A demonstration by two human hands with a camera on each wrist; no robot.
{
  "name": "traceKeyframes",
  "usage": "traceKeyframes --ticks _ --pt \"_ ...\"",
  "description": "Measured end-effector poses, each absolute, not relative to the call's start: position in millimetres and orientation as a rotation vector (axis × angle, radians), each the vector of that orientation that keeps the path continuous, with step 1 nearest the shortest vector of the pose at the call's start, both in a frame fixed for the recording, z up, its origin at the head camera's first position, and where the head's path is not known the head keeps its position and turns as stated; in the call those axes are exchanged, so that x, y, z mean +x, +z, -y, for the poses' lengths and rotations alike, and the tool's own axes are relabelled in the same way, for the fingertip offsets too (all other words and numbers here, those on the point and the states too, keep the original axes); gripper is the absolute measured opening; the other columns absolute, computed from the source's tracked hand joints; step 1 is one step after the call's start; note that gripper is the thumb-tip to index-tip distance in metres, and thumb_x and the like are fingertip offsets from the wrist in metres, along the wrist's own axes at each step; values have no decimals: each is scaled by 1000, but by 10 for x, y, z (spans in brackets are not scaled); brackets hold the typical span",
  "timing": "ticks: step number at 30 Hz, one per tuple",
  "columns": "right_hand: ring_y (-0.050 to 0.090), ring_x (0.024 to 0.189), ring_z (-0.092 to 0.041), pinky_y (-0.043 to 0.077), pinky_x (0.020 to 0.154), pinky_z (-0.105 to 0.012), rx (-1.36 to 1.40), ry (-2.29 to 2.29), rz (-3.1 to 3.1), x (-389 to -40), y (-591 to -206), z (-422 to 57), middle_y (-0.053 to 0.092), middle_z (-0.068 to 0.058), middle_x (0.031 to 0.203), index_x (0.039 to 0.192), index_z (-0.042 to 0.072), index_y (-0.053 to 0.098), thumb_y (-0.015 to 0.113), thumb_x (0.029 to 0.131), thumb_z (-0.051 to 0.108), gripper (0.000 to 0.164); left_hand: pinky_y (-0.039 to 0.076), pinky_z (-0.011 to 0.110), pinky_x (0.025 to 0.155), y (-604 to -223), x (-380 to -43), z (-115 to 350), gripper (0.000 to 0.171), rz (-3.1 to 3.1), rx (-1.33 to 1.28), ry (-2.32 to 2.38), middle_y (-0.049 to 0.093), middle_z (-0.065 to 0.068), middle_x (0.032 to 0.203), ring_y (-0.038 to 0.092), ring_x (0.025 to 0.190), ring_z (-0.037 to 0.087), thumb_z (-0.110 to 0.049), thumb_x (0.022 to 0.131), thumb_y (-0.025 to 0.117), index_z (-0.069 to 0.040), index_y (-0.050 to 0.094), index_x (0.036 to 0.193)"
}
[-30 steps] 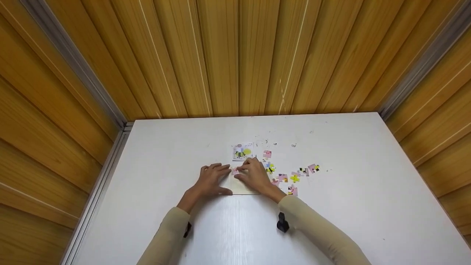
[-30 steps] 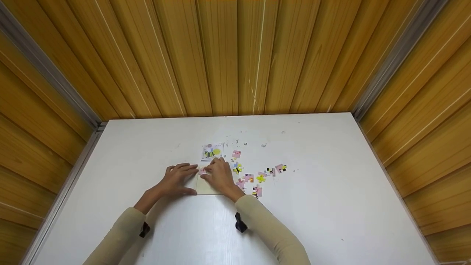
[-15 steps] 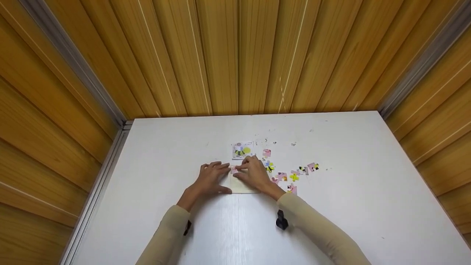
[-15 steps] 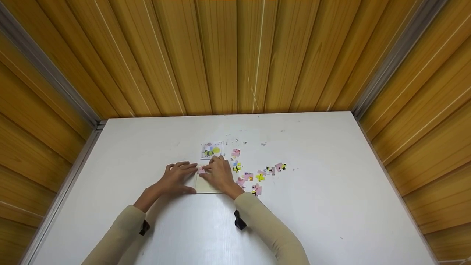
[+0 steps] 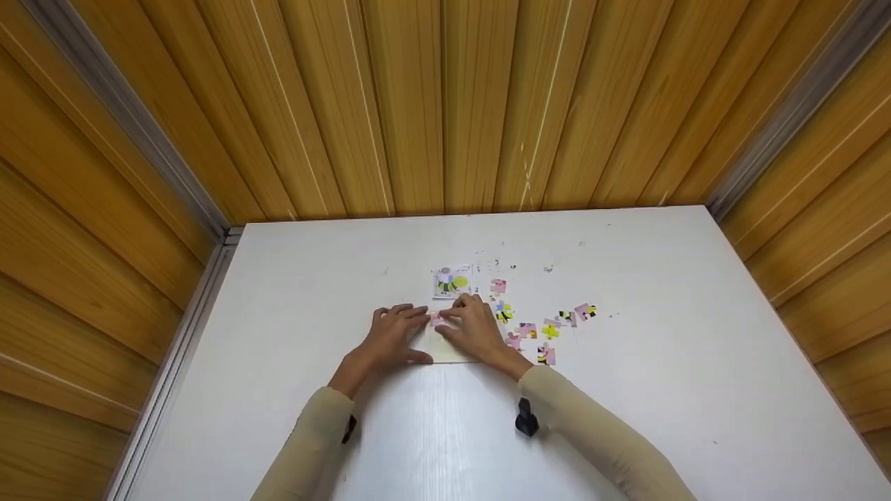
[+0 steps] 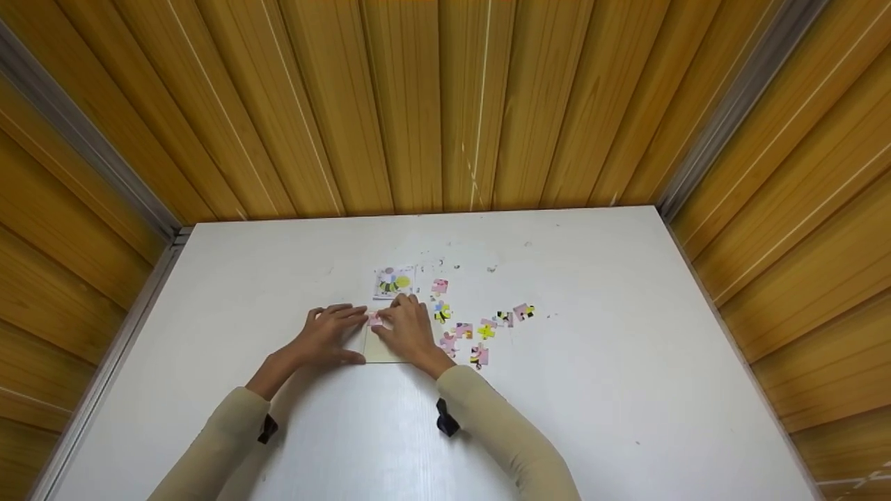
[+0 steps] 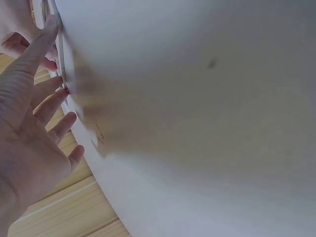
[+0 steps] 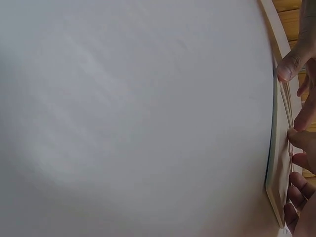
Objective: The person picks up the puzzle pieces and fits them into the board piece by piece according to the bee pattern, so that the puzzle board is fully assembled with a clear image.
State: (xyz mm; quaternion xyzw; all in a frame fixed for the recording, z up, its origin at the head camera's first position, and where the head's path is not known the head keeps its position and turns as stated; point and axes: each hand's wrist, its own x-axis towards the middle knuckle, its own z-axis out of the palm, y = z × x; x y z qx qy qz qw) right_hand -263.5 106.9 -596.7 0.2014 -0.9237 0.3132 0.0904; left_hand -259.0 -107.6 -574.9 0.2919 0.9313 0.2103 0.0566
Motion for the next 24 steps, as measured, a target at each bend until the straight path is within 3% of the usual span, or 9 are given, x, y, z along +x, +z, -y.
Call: traceKeyframes --ticks 9,17,24 --pt "58 110 -35 47 98 -51 691 1043 2764 -2587 -5824 -1194 66 -16 117 125 3 72 78 89 27 43 31 67 109 -5737 -2602 1082 82 -2817 884 660 53 13 154 45 142 40 -44 75 88 -5 60 141" --pt "56 104 -31 48 91 -48 656 1091 2759 -2517 -5662 -1529 65 -16 114 120 1 74 77 91 20 35 31 65 112 -5764 -2580 1051 84 -2816 858 648 52 11 155 44 144 38 -45 75 88 -6 59 143" --pt "56 108 -31 48 92 -48 566 1101 2780 -2464 -5578 -1909 65 -16 117 121 1 73 75 93 16 32 31 67 110 -5749 -2571 1051 83 -2818 885 661 53 14 153 46 141 39 -44 75 88 -5 59 142"
